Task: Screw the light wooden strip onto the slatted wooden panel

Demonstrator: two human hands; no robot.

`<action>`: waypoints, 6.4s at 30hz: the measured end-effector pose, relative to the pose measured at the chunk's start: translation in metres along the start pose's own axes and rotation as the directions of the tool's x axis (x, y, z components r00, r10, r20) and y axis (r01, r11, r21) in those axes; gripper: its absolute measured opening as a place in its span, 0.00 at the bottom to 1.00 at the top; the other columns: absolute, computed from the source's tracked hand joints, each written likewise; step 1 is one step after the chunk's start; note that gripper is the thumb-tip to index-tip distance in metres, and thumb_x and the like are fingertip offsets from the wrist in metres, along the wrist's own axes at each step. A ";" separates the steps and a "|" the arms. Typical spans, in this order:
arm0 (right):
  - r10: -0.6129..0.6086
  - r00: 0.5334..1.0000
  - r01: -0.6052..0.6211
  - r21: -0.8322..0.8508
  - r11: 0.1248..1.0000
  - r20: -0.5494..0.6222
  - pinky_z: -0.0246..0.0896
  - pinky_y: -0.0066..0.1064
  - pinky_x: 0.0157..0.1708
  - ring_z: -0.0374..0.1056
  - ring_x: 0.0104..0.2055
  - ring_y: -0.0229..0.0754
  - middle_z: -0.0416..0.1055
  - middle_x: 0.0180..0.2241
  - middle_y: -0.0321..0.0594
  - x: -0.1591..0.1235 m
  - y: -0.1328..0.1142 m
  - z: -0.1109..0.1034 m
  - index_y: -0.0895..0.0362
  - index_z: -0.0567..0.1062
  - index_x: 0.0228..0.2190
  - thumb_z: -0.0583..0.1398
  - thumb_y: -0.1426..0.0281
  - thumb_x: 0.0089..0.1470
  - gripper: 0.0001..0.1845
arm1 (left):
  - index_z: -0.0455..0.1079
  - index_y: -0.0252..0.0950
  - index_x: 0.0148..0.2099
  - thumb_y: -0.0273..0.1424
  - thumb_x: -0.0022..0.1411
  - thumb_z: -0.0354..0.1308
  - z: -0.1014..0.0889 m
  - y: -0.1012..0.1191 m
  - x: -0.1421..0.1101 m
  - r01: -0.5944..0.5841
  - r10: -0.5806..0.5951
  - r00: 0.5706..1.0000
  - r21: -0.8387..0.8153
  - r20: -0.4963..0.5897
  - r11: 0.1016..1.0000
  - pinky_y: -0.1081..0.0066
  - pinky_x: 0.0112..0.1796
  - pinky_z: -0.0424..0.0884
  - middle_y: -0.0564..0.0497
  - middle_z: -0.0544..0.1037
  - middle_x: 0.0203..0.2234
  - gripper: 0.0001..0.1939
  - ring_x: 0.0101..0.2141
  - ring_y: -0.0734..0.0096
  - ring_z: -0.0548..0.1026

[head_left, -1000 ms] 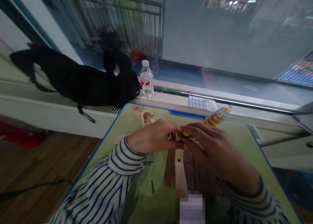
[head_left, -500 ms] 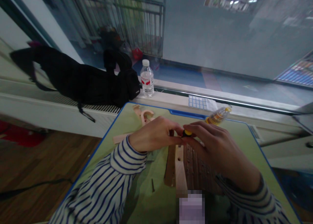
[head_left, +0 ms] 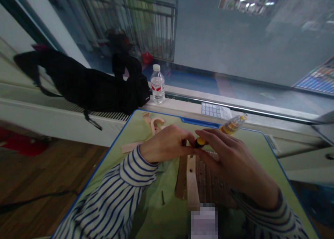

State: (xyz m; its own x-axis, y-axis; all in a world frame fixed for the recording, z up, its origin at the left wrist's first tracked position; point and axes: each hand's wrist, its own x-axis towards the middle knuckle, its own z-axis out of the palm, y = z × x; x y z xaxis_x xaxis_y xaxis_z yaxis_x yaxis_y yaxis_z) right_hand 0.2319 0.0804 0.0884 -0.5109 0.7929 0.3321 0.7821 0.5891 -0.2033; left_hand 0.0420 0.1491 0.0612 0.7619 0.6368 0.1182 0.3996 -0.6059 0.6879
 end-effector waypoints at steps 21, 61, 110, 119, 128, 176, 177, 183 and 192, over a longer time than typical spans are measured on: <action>0.013 1.000 -0.013 0.010 1.000 0.022 0.66 0.36 0.37 0.71 0.38 0.43 0.73 0.39 0.43 0.002 0.000 0.002 0.57 0.72 0.43 0.53 0.64 0.62 0.12 | 0.75 0.36 0.37 0.38 0.60 0.59 0.001 0.003 0.000 0.005 -0.006 1.000 0.055 0.007 0.998 0.76 0.28 0.59 0.54 0.77 0.26 0.11 0.27 0.75 0.72; -0.045 0.999 0.044 0.121 0.992 0.006 0.67 0.39 0.42 0.71 0.42 0.43 0.73 0.45 0.43 -0.002 -0.001 -0.002 0.55 0.70 0.48 0.53 0.69 0.62 0.13 | 0.77 0.37 0.39 0.36 0.64 0.56 -0.002 0.004 -0.002 -0.028 0.026 0.997 0.019 0.078 0.999 0.76 0.28 0.59 0.54 0.77 0.25 0.11 0.27 0.76 0.72; -0.014 1.000 0.013 0.046 0.999 0.025 0.66 0.37 0.39 0.71 0.39 0.43 0.73 0.40 0.41 0.000 -0.001 0.001 0.56 0.71 0.43 0.55 0.66 0.61 0.11 | 0.76 0.37 0.40 0.41 0.62 0.57 -0.002 0.002 -0.002 -0.017 0.015 0.999 0.054 0.043 0.998 0.77 0.29 0.61 0.53 0.79 0.27 0.14 0.28 0.75 0.74; -0.026 1.000 0.026 -0.017 1.000 0.013 0.67 0.39 0.44 0.70 0.46 0.45 0.72 0.48 0.42 -0.004 0.000 -0.006 0.57 0.67 0.50 0.56 0.65 0.60 0.17 | 0.76 0.38 0.40 0.40 0.64 0.55 -0.001 0.003 -0.003 -0.019 0.018 0.997 0.023 0.079 1.000 0.76 0.29 0.60 0.54 0.78 0.27 0.13 0.28 0.76 0.74; -0.051 0.998 0.050 0.033 0.998 0.024 0.68 0.38 0.40 0.71 0.40 0.43 0.74 0.41 0.41 -0.003 -0.001 -0.005 0.56 0.70 0.44 0.54 0.66 0.62 0.11 | 0.75 0.35 0.35 0.37 0.64 0.55 -0.002 0.004 -0.004 -0.085 0.083 0.994 0.017 0.069 0.996 0.77 0.28 0.59 0.55 0.76 0.24 0.12 0.27 0.78 0.72; -0.033 0.999 0.033 -0.011 0.999 0.018 0.67 0.40 0.40 0.70 0.43 0.45 0.72 0.45 0.43 -0.003 -0.007 -0.003 0.57 0.69 0.48 0.55 0.66 0.61 0.15 | 0.77 0.36 0.37 0.39 0.63 0.56 -0.002 0.004 -0.003 -0.025 0.020 0.995 0.058 0.099 0.998 0.75 0.28 0.59 0.52 0.78 0.25 0.13 0.27 0.74 0.74; -0.039 0.999 0.040 -0.007 0.999 0.009 0.67 0.39 0.42 0.70 0.44 0.45 0.72 0.46 0.44 -0.004 -0.008 -0.004 0.57 0.68 0.49 0.55 0.66 0.61 0.15 | 0.77 0.36 0.38 0.38 0.63 0.56 -0.002 0.004 -0.003 -0.026 0.020 0.995 0.054 0.099 0.998 0.75 0.28 0.59 0.52 0.78 0.26 0.12 0.27 0.74 0.74; -0.077 0.996 0.076 0.033 0.997 0.035 0.67 0.37 0.40 0.70 0.41 0.42 0.73 0.43 0.44 -0.003 -0.006 -0.005 0.56 0.70 0.46 0.53 0.72 0.61 0.12 | 0.77 0.37 0.38 0.33 0.62 0.58 -0.003 0.004 -0.004 -0.049 0.044 0.993 0.037 0.110 0.998 0.76 0.28 0.59 0.54 0.78 0.25 0.08 0.28 0.75 0.74; -0.047 0.999 0.047 -0.015 0.999 -0.018 0.65 0.36 0.36 0.70 0.35 0.42 0.72 0.36 0.42 0.000 -0.005 -0.001 0.58 0.73 0.38 0.55 0.66 0.61 0.10 | 0.76 0.35 0.36 0.32 0.65 0.55 -0.002 0.003 -0.005 -0.102 0.096 0.989 0.051 0.111 0.994 0.75 0.25 0.55 0.55 0.75 0.22 0.09 0.24 0.77 0.70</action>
State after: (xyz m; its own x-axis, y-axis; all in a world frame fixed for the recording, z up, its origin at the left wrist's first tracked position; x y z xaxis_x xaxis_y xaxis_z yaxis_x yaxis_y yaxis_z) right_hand 0.2282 0.0769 0.0901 -0.5410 0.7612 0.3577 0.7624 0.6234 -0.1735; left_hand 0.0383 0.1451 0.0646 0.8485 0.5190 0.1032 0.3455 -0.6909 0.6350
